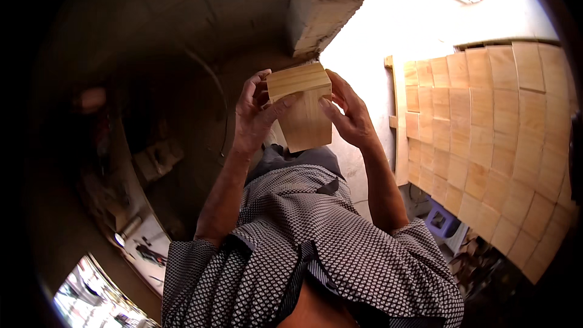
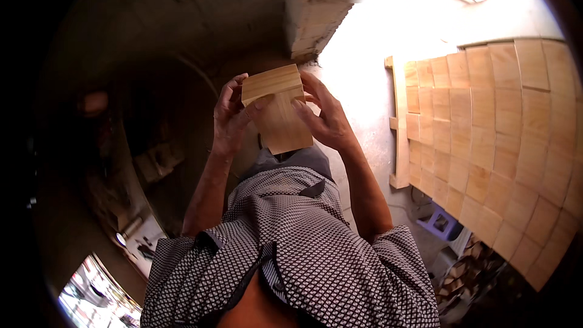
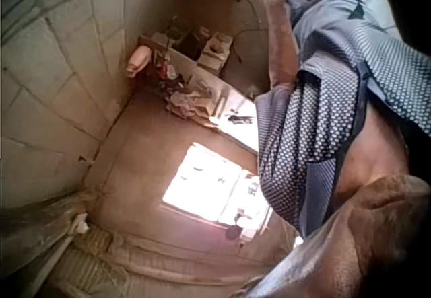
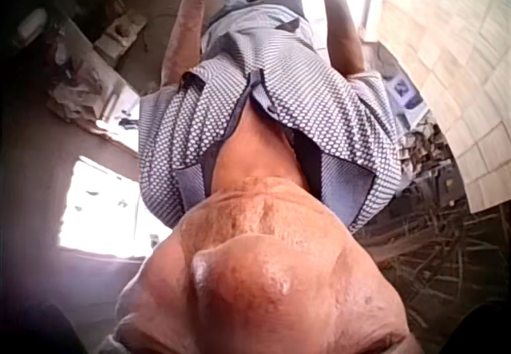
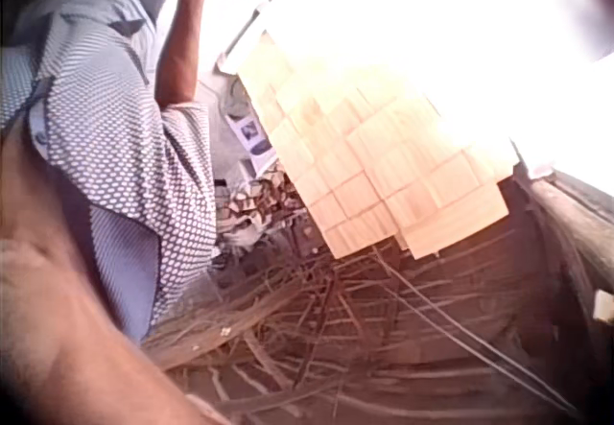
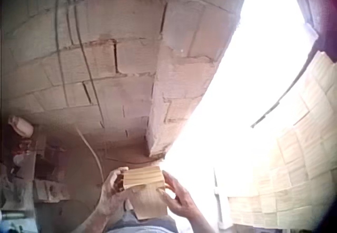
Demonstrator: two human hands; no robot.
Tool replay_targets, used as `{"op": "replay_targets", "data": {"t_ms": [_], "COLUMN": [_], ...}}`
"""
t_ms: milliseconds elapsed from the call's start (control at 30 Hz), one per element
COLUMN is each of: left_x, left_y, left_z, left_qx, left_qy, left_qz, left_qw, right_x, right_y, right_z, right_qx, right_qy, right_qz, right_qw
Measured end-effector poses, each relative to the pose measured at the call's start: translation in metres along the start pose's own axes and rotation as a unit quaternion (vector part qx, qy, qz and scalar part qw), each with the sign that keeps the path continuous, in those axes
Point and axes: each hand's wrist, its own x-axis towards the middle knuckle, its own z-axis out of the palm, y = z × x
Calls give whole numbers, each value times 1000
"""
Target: The person fits wooden drawers into a larger box frame, uses a power sander on the box edges, and hammers a wooden part at a workbench.
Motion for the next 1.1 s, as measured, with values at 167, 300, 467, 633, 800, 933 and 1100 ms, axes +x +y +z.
{"op": "replay_targets", "data": {"t_ms": [167, 300, 467, 633, 800, 933, 1100], "left_x": [-1, -12, -7, -23, -9, -14, -31], "left_y": [4, 21, 28, 22, 36, 31, 11], "left_z": [16, 22, 28, 14, 33, 26, 14], "left_qx": [12, 23, 23, -1, -26, -26, -13], "left_qy": [-48, -88, -106, -104, -128, -133, -98], "left_qz": [7, 56, 66, 35, -18, 13, 40], "left_qw": [999, 994, 992, 994, 991, 991, 994], "right_x": [-16, -30, -23, -24, 1, 2, 9], "right_y": [-7, -29, -26, -22, -32, -39, -66], "right_z": [-6, 1, -3, 5, -26, -21, -16], "right_qx": [95, 136, 125, 64, -35, 48, -54], "right_qy": [53, 81, 127, 99, 62, 35, -29], "right_qz": [21, 33, 50, 92, 49, -6, -67], "right_qw": [994, 987, 983, 989, 996, 998, 996]}}
